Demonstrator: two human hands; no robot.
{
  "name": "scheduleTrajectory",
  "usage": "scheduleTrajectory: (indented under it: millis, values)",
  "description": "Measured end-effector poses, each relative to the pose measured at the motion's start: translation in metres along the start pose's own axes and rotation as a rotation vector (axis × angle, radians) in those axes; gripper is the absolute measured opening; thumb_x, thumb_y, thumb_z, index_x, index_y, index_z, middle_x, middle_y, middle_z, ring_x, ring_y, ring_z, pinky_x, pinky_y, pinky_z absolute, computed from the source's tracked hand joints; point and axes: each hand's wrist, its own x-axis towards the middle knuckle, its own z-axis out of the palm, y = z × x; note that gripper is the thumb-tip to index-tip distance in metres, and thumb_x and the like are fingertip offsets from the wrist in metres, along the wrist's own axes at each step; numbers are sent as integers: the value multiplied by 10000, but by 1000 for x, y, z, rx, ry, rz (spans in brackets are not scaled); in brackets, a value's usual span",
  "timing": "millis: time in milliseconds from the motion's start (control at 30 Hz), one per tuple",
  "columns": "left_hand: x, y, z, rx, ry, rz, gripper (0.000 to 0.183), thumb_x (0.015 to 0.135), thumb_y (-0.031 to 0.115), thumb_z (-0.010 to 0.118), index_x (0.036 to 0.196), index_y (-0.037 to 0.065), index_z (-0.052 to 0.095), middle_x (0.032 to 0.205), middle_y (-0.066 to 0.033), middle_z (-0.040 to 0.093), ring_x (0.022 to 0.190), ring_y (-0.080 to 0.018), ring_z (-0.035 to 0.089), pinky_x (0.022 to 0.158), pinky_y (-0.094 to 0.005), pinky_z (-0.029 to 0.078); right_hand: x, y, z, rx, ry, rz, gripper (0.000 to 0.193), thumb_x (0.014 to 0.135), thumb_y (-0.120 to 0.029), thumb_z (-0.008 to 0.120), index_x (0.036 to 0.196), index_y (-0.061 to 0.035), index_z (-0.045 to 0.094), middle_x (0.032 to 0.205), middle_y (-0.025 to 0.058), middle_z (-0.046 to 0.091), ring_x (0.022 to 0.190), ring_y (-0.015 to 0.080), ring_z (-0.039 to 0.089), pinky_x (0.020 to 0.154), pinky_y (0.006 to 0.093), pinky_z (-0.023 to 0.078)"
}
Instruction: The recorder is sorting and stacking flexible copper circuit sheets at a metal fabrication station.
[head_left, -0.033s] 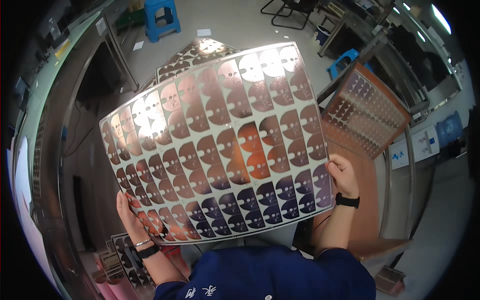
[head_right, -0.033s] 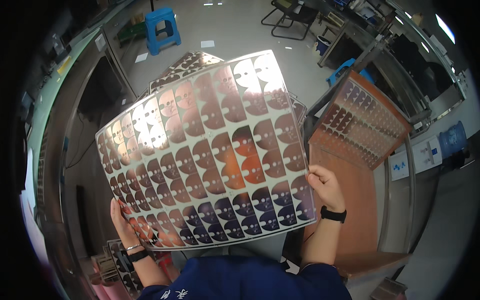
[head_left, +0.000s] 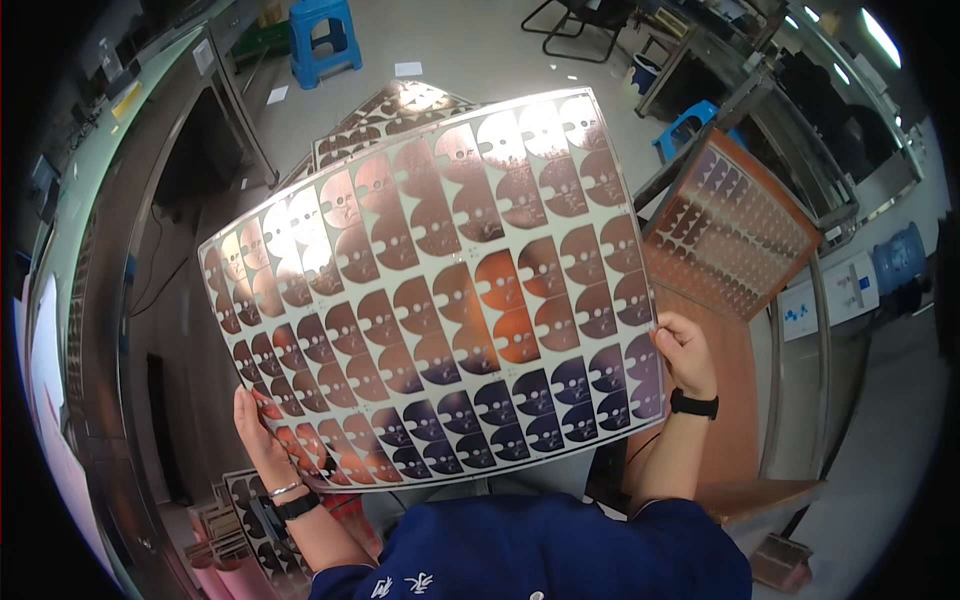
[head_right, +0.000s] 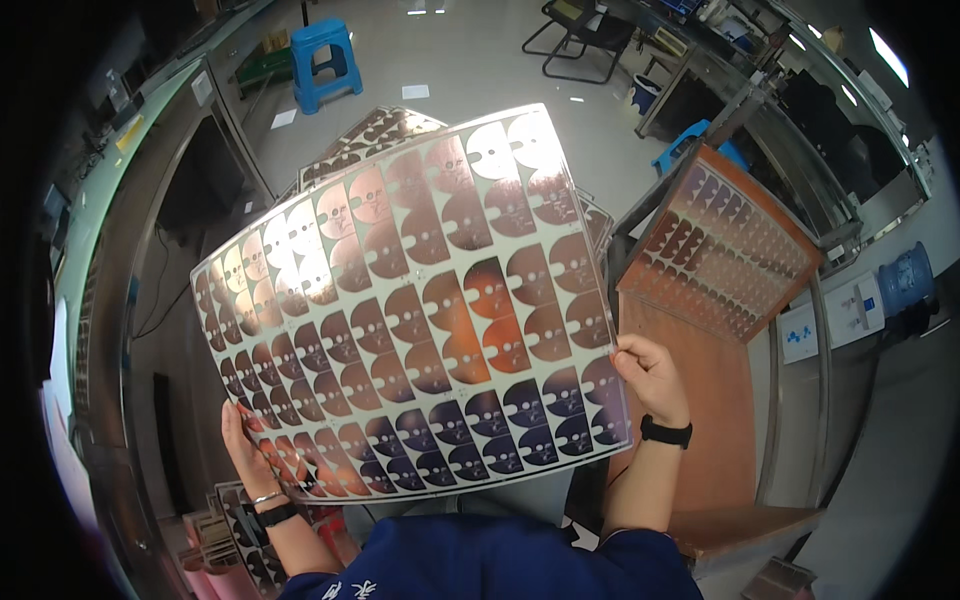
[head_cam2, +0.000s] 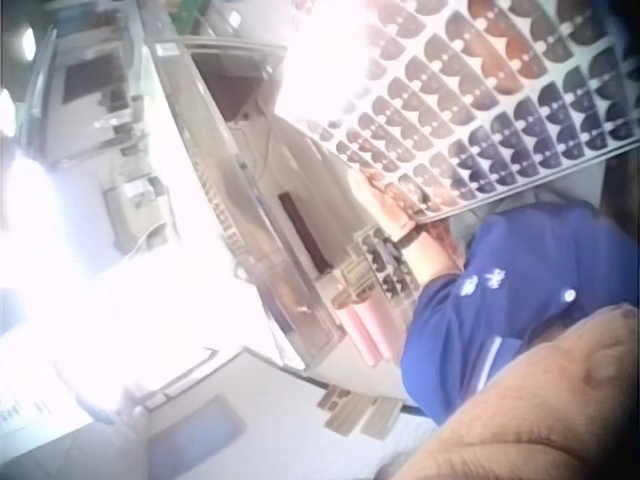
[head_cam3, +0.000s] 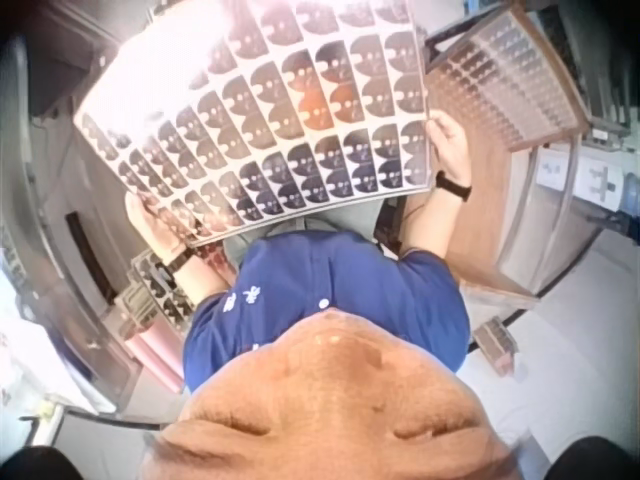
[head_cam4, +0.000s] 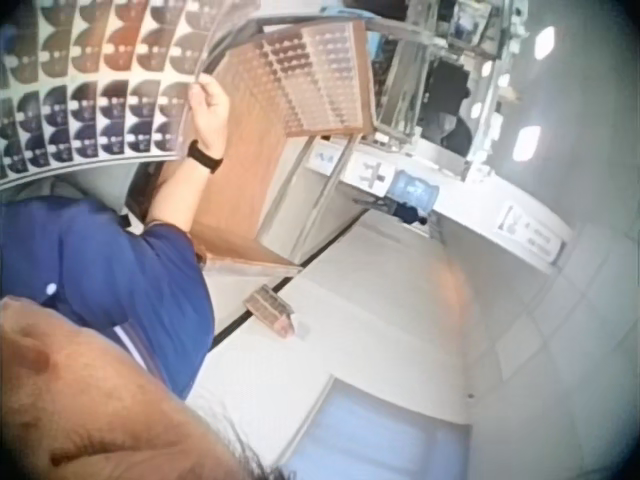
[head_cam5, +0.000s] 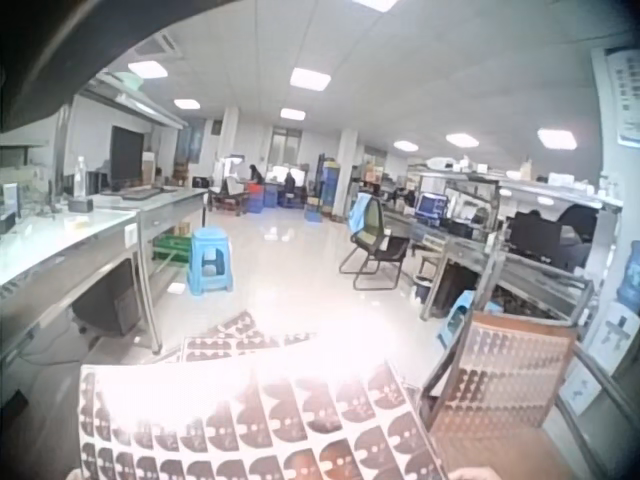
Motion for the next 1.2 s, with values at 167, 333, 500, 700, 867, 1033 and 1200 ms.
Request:
scheduleTrajectory:
  millis: [167, 333, 500, 700, 867, 1033, 1200]
  values:
    - [2, 4, -3, -46, -40, 19, 165, 951, 186, 484, 916, 49, 568, 763, 24, 549, 671, -44, 506, 586, -195, 397, 0, 7, -2, 22, 77, -36, 159, 883, -136, 599, 894, 20, 628, 798, -30, 581, 731, 34, 494, 645, 186, 393]
    - [4, 9, -13, -94, -12, 52, 308, 968, 255, 442, 1145, 21, 534, 1015, -29, 578, 898, -109, 547, 766, -252, 450, 8, 0, 11, 150, 200, -104, 213, 880, -139, 611, 1039, 2, 584, 830, -24, 591, 712, 10, 491, 604, 154, 382]
    - [-2, 56, 27, -181, 29, 236, 305, 970, 276, 452, 1142, 36, 531, 880, 3, 565, 736, -54, 481, 652, -205, 406, 25, -36, 21, 156, 343, -307, 227, 896, -104, 580, 1105, -24, 544, 919, -11, 575, 812, 44, 531, 715, 184, 439]
    - [24, 66, 16, -262, -218, 521, 188, 939, 177, 511, 1109, 99, 529, 1075, -53, 579, 986, -142, 527, 843, -335, 439, 63, -42, 17, 382, 427, -470, 202, 905, -71, 549, 1106, -65, 541, 1045, 43, 579, 957, 123, 560, 870, 266, 448]
    - [135, 36, -62, -451, -752, -4, 381, 865, 80, 525, 1240, 136, 487, 1369, -40, 424, 1260, -193, 402, 1050, -384, 347, 78, -30, 12, 426, 376, -377, 230, 940, -173, 506, 1142, -64, 521, 1140, 71, 560, 1020, 129, 560, 878, 285, 471]
    - [100, 18, -10, -466, -524, -110, 393, 899, 161, 496, 1287, 138, 441, 1340, -61, 446, 1209, -194, 459, 995, -375, 418, 72, -3, 6, 579, 230, -185, 269, 943, -180, 499, 1182, -56, 502, 1148, 76, 559, 1019, 130, 566, 877, 270, 475]
    - [47, 38, 57, -658, -364, -325, 386, 937, 308, 446, 1270, 113, 436, 1269, -95, 492, 1135, -215, 517, 930, -407, 466, 56, 10, 1, 704, 41, -9, 309, 946, -187, 492, 1223, -48, 482, 1156, 81, 558, 1018, 131, 572, 876, 256, 478]
